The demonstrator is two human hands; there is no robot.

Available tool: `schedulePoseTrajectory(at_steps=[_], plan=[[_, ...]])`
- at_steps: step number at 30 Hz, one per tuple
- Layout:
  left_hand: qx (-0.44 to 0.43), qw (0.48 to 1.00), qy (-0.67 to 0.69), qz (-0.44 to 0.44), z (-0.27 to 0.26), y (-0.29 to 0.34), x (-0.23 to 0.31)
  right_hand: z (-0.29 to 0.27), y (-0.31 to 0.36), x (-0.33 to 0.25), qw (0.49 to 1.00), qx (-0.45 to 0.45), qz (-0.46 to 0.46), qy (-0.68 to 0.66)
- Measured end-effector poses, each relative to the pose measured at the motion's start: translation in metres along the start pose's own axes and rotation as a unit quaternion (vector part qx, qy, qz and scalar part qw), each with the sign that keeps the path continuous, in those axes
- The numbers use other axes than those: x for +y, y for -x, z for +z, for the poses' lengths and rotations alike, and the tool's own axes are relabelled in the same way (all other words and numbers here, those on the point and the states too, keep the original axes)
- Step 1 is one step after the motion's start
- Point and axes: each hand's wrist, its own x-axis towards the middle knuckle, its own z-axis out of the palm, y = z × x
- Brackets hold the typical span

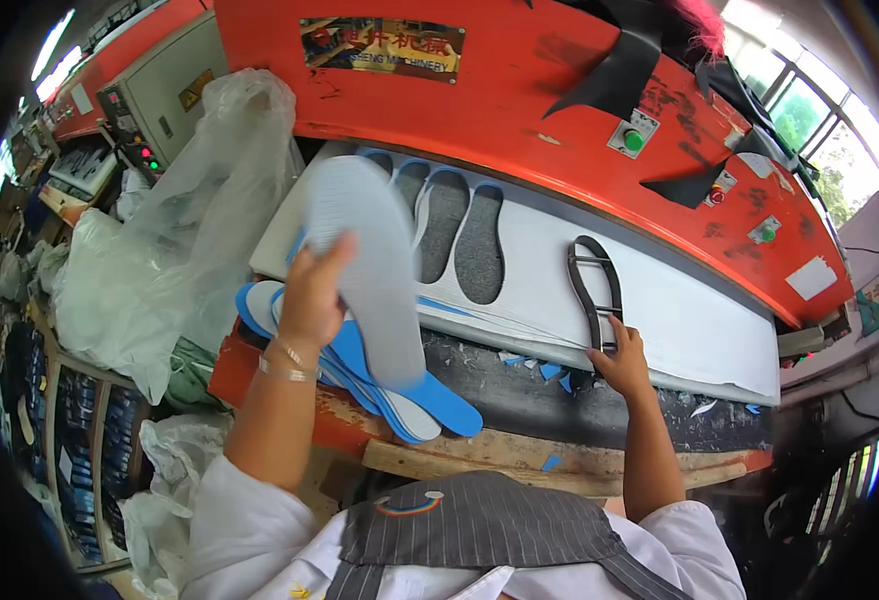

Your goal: Cutting shoe insole shapes from foam sheets using an industrial die-cutting press machine.

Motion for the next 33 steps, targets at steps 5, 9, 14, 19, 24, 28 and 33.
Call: schedulePoseTrajectory(at_steps=[5,9,14,19,24,28,33], plan=[[0.137,0.948,-0.278,0.066,-0.045,0.008,-0.082,0.024,-0.035,-0.055,0.996,0.009,0.073,-0.051],[0.082,0.787,-0.517,0.327,0.004,0.007,-0.076,0.045,-0.076,-0.107,0.996,0.030,0.083,0.007],[-0.243,0.740,-0.583,0.232,0.071,-0.010,-0.140,0.068,-0.087,-0.121,0.999,0.038,-0.009,0.033],[-0.277,0.689,-0.636,0.211,0.084,-0.016,-0.201,0.069,-0.074,-0.079,0.990,0.003,-0.109,-0.092],[-0.268,0.684,-0.629,0.254,0.080,-0.018,-0.208,0.074,-0.078,-0.081,0.983,0.040,-0.147,-0.098],[-0.264,0.697,-0.615,0.258,0.083,-0.025,-0.200,0.068,-0.087,-0.086,0.977,0.049,-0.189,-0.087],[-0.266,0.680,-0.631,0.261,0.086,-0.025,-0.195,0.065,-0.088,-0.084,0.978,0.025,-0.187,-0.091]])
